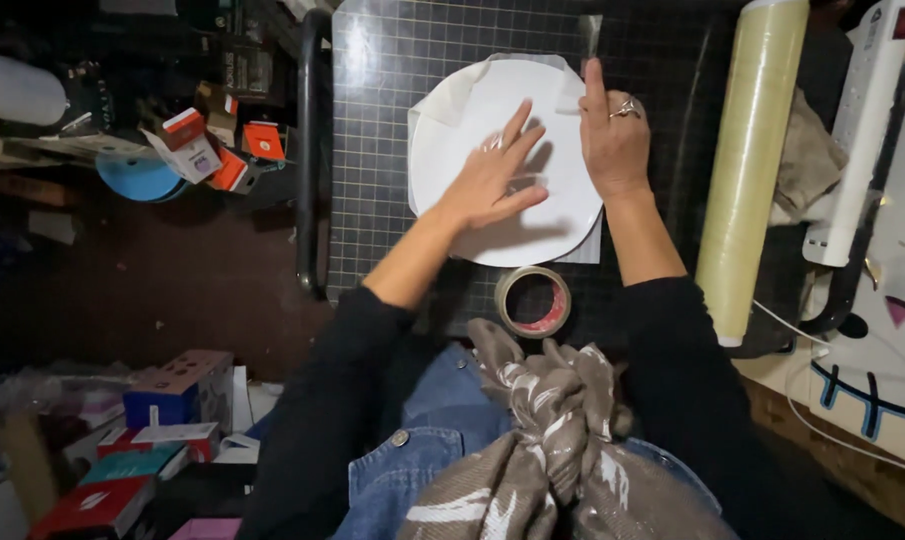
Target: Wrapping a white ceramic plate with plastic film and securing it with packing tape.
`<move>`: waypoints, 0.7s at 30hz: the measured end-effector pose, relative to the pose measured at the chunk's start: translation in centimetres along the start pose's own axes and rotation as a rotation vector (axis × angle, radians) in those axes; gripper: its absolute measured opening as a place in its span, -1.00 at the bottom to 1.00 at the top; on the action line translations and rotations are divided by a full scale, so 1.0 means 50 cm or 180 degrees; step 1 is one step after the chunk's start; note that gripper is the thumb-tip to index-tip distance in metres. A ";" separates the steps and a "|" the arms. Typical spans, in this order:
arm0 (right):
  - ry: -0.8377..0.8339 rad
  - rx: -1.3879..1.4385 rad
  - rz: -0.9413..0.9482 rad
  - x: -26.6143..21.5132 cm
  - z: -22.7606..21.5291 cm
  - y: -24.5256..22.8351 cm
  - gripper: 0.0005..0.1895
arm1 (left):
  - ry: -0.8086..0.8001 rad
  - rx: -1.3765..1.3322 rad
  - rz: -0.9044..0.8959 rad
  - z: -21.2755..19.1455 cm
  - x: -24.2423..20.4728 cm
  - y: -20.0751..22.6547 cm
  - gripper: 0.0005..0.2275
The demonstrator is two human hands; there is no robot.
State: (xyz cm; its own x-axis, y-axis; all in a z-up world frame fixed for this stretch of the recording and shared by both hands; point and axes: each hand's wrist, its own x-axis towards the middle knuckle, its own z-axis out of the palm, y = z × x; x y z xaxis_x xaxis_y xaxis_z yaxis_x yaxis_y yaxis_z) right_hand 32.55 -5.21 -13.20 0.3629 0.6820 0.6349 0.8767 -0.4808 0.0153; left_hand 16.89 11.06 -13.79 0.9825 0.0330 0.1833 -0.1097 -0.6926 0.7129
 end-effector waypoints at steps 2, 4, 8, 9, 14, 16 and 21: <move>-0.0084 0.0003 0.0041 -0.007 0.002 0.003 -0.12 | 0.0093 0.0396 0.0276 -0.002 0.038 -0.037 -0.13; -0.0167 0.0005 0.0081 -0.013 0.007 0.008 -0.08 | 0.0194 0.0789 0.0554 -0.012 0.073 -0.063 -0.14; -0.0120 0.0120 0.0201 -0.017 0.014 0.014 -0.08 | 0.0234 0.0986 0.0853 -0.040 0.122 -0.083 -0.21; -0.0124 0.0139 0.0226 -0.017 0.014 0.014 -0.08 | 0.0251 0.0910 0.0933 -0.045 0.129 -0.086 -0.25; -0.0232 0.0046 0.0260 -0.020 0.022 0.019 -0.07 | -0.0102 0.0880 0.1077 -0.054 0.140 -0.071 -0.22; -0.0272 0.0058 0.0287 -0.023 0.027 0.022 -0.06 | -0.0209 0.0916 0.1076 -0.059 0.143 -0.062 -0.22; -0.0348 0.0341 0.0351 -0.024 0.019 0.021 -0.04 | -0.0086 0.0959 0.1344 -0.074 0.139 -0.054 -0.30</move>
State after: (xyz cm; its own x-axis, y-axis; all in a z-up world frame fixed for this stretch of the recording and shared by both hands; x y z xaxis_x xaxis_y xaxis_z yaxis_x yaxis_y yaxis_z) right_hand 33.33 -6.02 -14.71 0.4855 0.6871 0.5405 0.8563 -0.4984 -0.1356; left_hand 23.45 15.86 -11.94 0.8660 -0.3099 0.3924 -0.4531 -0.8184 0.3535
